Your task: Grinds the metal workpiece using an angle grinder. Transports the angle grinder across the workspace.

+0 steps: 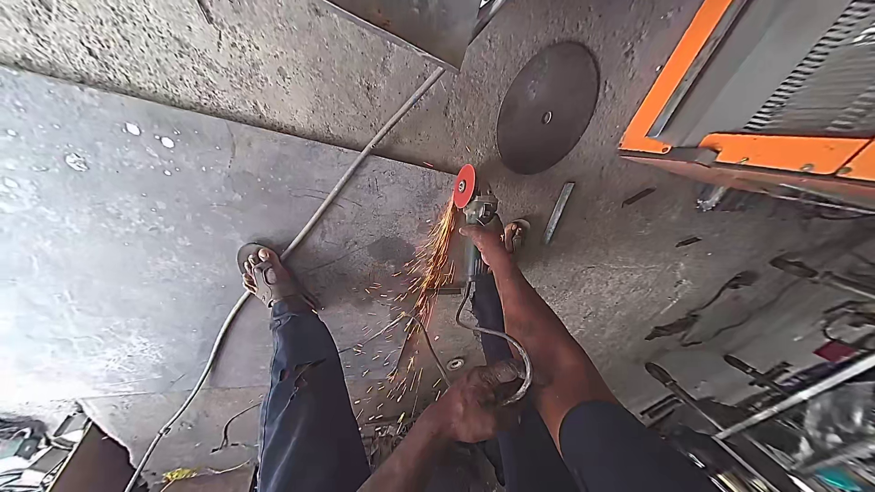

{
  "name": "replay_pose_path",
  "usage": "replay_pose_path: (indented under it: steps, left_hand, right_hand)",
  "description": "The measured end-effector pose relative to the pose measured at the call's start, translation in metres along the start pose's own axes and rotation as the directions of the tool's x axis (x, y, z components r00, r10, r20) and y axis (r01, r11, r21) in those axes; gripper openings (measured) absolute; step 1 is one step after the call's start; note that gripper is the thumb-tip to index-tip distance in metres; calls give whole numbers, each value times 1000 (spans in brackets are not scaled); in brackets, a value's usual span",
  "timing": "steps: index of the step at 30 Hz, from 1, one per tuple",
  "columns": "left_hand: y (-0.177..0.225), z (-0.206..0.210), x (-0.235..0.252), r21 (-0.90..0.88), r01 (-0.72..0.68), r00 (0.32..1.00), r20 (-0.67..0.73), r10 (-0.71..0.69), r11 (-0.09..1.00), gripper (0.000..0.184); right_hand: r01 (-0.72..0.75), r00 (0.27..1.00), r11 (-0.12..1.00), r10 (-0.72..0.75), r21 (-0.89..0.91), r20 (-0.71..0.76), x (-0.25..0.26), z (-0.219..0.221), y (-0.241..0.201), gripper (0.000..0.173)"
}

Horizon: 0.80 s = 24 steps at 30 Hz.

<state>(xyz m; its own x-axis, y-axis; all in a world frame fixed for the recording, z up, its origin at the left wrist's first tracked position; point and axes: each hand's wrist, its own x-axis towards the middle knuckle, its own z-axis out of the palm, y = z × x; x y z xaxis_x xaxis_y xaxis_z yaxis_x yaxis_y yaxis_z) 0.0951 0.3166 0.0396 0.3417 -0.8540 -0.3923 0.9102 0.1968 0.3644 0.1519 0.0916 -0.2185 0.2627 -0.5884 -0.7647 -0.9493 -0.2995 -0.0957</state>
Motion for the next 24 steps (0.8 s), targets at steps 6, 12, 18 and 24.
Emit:
replay_pose_path:
  steps: [6, 12, 18, 24]
  left_hand:
    - [-2, -2, -2, -61, 57, 998, 44, -54, 997, 42]
    - [-1, -12, -1, 27, 127, 980, -160, -121, 992, 5]
    - [10, -25, -1, 330, 563, 803, -435, -407, 758, 13]
    - [11, -28, -3, 308, 563, 796, -453, -402, 767, 15]
  right_hand:
    - [42, 999, 998, -42, 49, 5, 1, 1, 4, 81]
    - [15, 1000, 1000, -15, 6, -9, -1, 0, 0, 83]
    - [13, 1000, 1000, -13, 12, -6, -2, 0, -1, 83]
    - [20, 1000, 1000, -20, -22, -12, -4, 1, 0, 84]
